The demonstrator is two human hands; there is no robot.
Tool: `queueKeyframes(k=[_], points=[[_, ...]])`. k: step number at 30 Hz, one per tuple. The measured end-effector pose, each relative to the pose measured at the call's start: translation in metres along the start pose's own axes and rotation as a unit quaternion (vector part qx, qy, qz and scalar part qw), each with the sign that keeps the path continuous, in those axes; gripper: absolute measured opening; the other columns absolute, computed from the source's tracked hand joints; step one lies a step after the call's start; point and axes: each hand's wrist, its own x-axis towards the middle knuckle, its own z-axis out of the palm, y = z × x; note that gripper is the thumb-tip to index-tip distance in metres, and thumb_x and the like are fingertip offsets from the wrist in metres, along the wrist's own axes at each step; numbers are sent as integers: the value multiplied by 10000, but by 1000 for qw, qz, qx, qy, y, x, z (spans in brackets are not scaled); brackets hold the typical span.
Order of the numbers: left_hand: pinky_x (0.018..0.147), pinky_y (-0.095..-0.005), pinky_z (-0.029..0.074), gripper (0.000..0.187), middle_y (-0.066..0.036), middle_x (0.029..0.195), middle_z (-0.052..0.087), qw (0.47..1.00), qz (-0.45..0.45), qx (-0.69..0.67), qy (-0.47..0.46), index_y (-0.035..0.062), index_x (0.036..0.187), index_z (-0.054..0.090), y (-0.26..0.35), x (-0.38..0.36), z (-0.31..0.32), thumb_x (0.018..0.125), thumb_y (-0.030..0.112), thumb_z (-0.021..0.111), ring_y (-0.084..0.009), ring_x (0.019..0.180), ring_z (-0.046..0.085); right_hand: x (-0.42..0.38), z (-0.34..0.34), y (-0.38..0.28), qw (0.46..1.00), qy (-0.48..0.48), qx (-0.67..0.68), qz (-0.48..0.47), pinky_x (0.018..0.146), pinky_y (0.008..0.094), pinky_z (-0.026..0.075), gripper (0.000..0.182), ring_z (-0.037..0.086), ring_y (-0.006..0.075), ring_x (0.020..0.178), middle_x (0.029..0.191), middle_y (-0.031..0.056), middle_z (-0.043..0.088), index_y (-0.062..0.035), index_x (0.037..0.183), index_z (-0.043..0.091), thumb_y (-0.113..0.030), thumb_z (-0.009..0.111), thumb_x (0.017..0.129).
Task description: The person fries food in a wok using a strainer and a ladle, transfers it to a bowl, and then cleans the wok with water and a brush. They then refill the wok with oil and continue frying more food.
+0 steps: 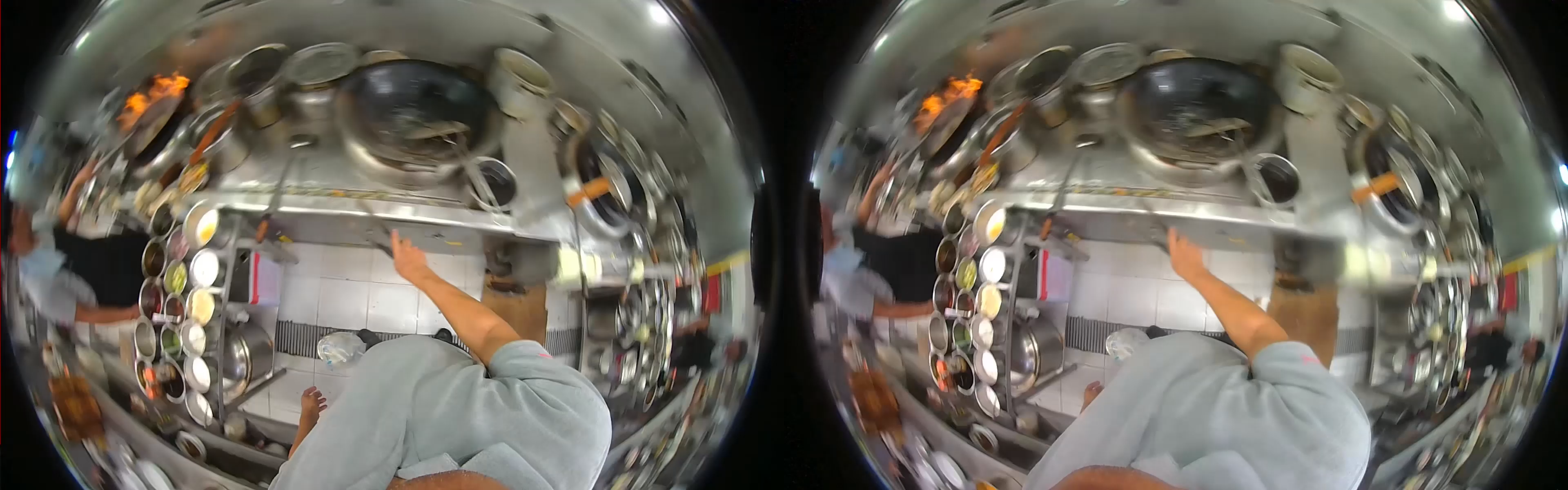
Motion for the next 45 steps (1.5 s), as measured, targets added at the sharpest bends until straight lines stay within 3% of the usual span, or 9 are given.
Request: queueKeyframes(k=[5,9,15,19,26,33,37,39,45], points=[[612,-405,516,381,-107,993,586,978,57,174,-102,123,1248,453,70,38,32,868,114,473,-253,787,607,-120,-5,89,998,-59,25,13,688,497,528,625,648,391,795,1142,247,546,-78,1430,262,-94,488,847],[621,-400,518,394,-104,1009,588,939,97,279,-178,127,1258,456,132,85,92,865,114,489,-250,804,610,-251,22,228,907,-279,132,285,745,471,537,412,641,369,979,1131,173,638,-86,1267,551,-151,473,867],[635,-393,522,415,-101,1031,591,876,120,407,-231,134,1272,461,223,87,246,861,113,512,-245,830,614,-552,69,358,789,-70,108,600,819,454,527,411,645,313,1012,1060,157,674,-77,1004,707,-424,565,836],[644,-389,524,429,-99,1047,593,831,139,473,-259,139,1282,464,233,44,377,858,113,528,-242,847,617,-685,96,398,699,65,160,694,760,454,538,250,663,361,903,952,211,675,-10,900,680,-207,556,811],[632,-364,534,537,-135,1123,576,701,159,570,-397,131,1354,413,187,-38,624,845,122,581,-222,839,627,-755,97,346,496,249,226,801,785,491,491,244,617,415,949,964,236,646,-35,980,582,-220,565,822],[649,-339,497,781,-172,1349,454,462,479,448,-597,157,1482,234,102,-105,865,823,141,652,-220,866,578,-787,138,287,400,331,171,837,769,518,448,207,581,428,915,943,220,615,-32,945,523,-207,581,851],[672,-366,527,866,-139,1419,354,768,113,366,-513,208,1499,-4,90,-177,967,880,245,602,-309,1011,590,-797,149,261,378,310,189,851,768,514,450,230,580,425,910,937,218,614,-29,936,522,-224,604,844],[696,-462,576,798,-181,1338,406,899,70,244,-357,162,1443,57,81,-155,1026,873,254,608,-356,991,606,-801,158,252,357,274,204,869,781,502,454,256,579,426,929,956,224,619,-27,950,527,-236,620,835],[798,-441,559,621,-152,1227,510,953,-113,107,-260,39,1340,351,96,-11,1140,853,347,583,-337,1018,587,-809,159,243,143,273,266,913,681,490,523,224,656,393,776,816,224,658,-1,924,600,-172,591,779]])
